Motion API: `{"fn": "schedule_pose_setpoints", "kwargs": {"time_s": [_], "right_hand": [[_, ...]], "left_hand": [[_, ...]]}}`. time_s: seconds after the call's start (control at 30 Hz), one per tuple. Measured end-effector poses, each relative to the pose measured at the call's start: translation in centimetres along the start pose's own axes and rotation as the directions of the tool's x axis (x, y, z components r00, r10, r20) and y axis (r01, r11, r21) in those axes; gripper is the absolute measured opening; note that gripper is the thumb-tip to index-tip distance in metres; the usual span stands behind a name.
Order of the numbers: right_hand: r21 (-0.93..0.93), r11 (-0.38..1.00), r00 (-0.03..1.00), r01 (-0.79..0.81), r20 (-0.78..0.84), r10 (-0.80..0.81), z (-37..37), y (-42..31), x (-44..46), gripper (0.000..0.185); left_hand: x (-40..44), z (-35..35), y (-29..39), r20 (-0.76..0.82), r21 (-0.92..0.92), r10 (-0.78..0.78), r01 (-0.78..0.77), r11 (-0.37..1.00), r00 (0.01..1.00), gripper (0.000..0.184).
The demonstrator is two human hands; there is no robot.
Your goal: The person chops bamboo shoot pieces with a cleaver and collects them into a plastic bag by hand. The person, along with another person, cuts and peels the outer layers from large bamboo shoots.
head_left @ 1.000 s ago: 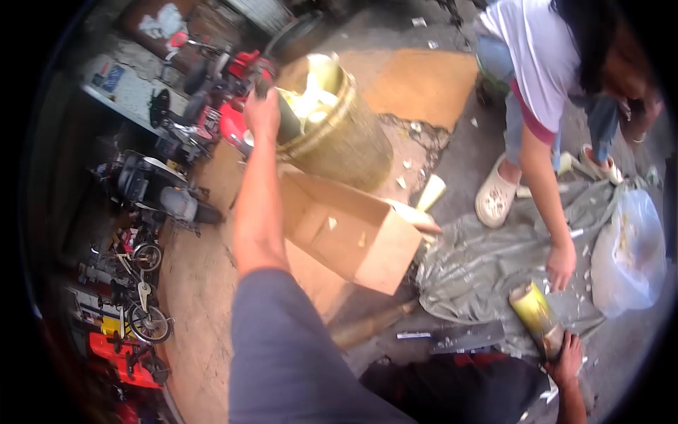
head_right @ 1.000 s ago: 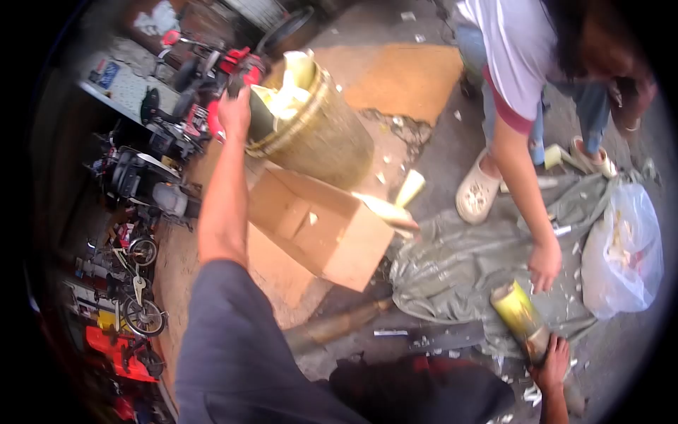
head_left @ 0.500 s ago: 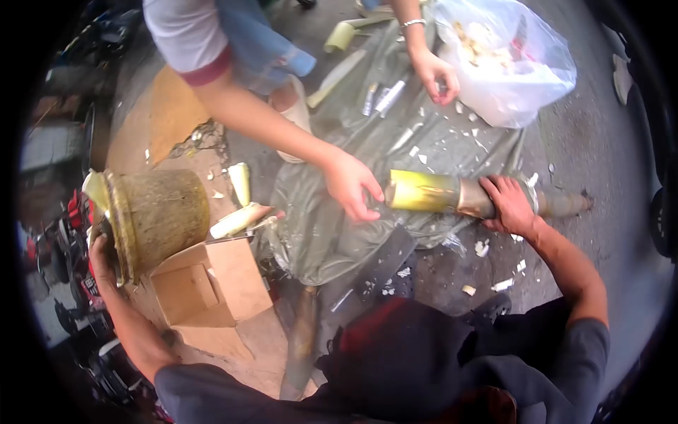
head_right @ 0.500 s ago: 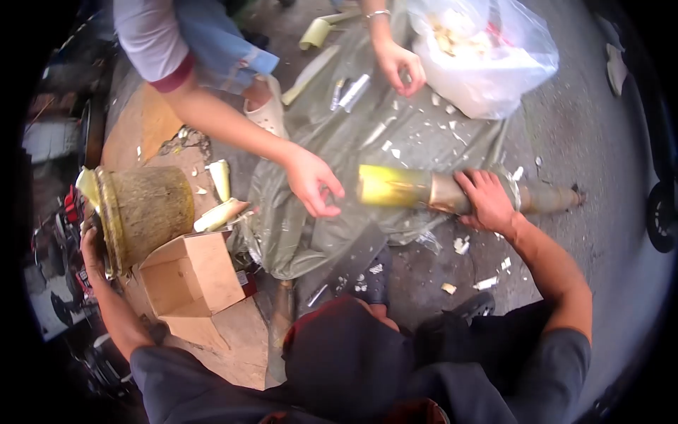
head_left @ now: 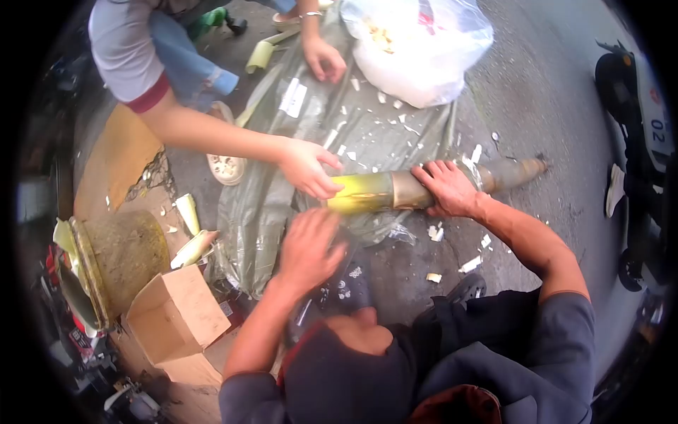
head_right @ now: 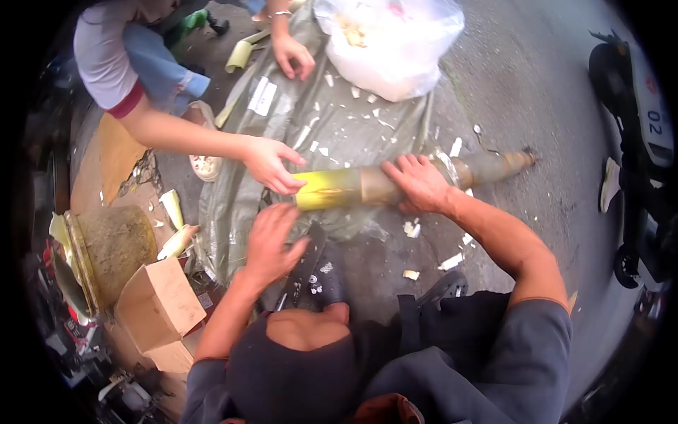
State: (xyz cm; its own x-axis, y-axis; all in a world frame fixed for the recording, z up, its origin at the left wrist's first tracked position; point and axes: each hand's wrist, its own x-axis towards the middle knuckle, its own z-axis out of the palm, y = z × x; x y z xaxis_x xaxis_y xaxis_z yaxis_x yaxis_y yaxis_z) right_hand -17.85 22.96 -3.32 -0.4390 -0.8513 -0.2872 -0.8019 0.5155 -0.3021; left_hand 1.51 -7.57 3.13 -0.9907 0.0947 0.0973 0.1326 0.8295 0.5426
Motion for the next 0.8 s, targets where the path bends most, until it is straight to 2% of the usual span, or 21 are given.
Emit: {"fn": "schedule_pose_setpoints", "kwargs": {"time_s": [0.03, 0.13, 0.23, 0.27, 0.37, 0.4, 0.43, 0.5, 0.57, 0.6, 0.7, 0.73, 0.8], "right_hand": [[0.000, 1.000, 1.000, -0.006, -0.017, 0.006, 0.2, -0.4, -0.4, 0.095], [-0.033, 0.999, 0.996, 0.001, -0.089, -0.004, 0.0, -1.3, -0.5, 0.091], [-0.023, 0.999, 0.981, 0.030, -0.193, -0.034, 0.6, -2.5, -0.4, 0.090], [-0.063, 0.997, 0.974, 0.037, -0.220, -0.050, 1.5, -2.6, -0.1, 0.087], [0.141, 0.985, 0.974, 0.104, -0.214, -0.072, 0.5, -2.1, -0.3, 0.084], [0.081, 0.993, 0.960, 0.083, -0.273, -0.058, -0.5, -1.6, -1.1, 0.081], [0.096, 0.995, 0.950, 0.040, -0.312, -0.008, -1.0, -0.3, -2.1, 0.081], [0.158, 0.974, 0.937, -0.163, -0.283, 0.203, -0.6, 3.6, -4.0, 0.083], [0.176, 0.907, 0.913, -0.382, -0.081, 0.400, -2.0, 5.4, -5.9, 0.092], [0.191, 0.940, 0.959, -0.283, 0.036, 0.282, -2.1, 6.4, -6.9, 0.104], [-0.065, 0.993, 0.982, -0.094, 0.160, 0.104, -1.5, 6.3, -7.4, 0.112], [-0.078, 0.989, 0.978, -0.129, 0.157, 0.140, -0.9, 6.5, -7.1, 0.111], [-0.069, 0.994, 0.984, -0.083, 0.154, 0.093, -0.2, 7.1, -6.4, 0.109]], "left_hand": [[1.1, 1.7, 0.5, 0.092, 0.044, 0.049, -0.053, 0.998, 0.995, 0.068], [3.6, 3.8, 1.5, 0.165, 0.228, 0.011, -0.049, 0.973, 0.986, 0.085], [5.7, 5.0, 0.6, 0.264, 0.345, -0.058, -0.039, 0.938, 0.963, 0.092], [6.6, 5.3, 0.1, 0.342, 0.359, -0.093, -0.038, 0.933, 0.935, 0.096], [7.5, 6.8, -1.8, 0.498, 0.336, -0.180, 0.003, 0.942, 0.849, 0.099], [7.3, 6.8, -1.8, 0.504, 0.341, -0.134, -0.053, 0.939, 0.853, 0.097], [7.1, 6.9, -1.6, 0.489, 0.333, -0.122, -0.055, 0.941, 0.864, 0.096], [6.8, 6.7, -1.4, 0.454, 0.323, -0.095, -0.064, 0.944, 0.886, 0.096], [8.0, 6.1, -0.8, 0.529, 0.321, -0.169, -0.012, 0.947, 0.831, 0.099], [8.2, 6.1, -0.7, 0.566, 0.321, -0.209, 0.020, 0.947, 0.797, 0.100], [7.8, 6.3, -1.5, 0.489, 0.294, -0.081, -0.077, 0.953, 0.868, 0.101], [7.3, 6.2, -1.0, 0.404, 0.306, 0.005, -0.141, 0.942, 0.915, 0.087], [4.9, 5.8, -0.2, 0.209, 0.170, 0.103, -0.140, 0.975, 0.972, 0.073]]}}
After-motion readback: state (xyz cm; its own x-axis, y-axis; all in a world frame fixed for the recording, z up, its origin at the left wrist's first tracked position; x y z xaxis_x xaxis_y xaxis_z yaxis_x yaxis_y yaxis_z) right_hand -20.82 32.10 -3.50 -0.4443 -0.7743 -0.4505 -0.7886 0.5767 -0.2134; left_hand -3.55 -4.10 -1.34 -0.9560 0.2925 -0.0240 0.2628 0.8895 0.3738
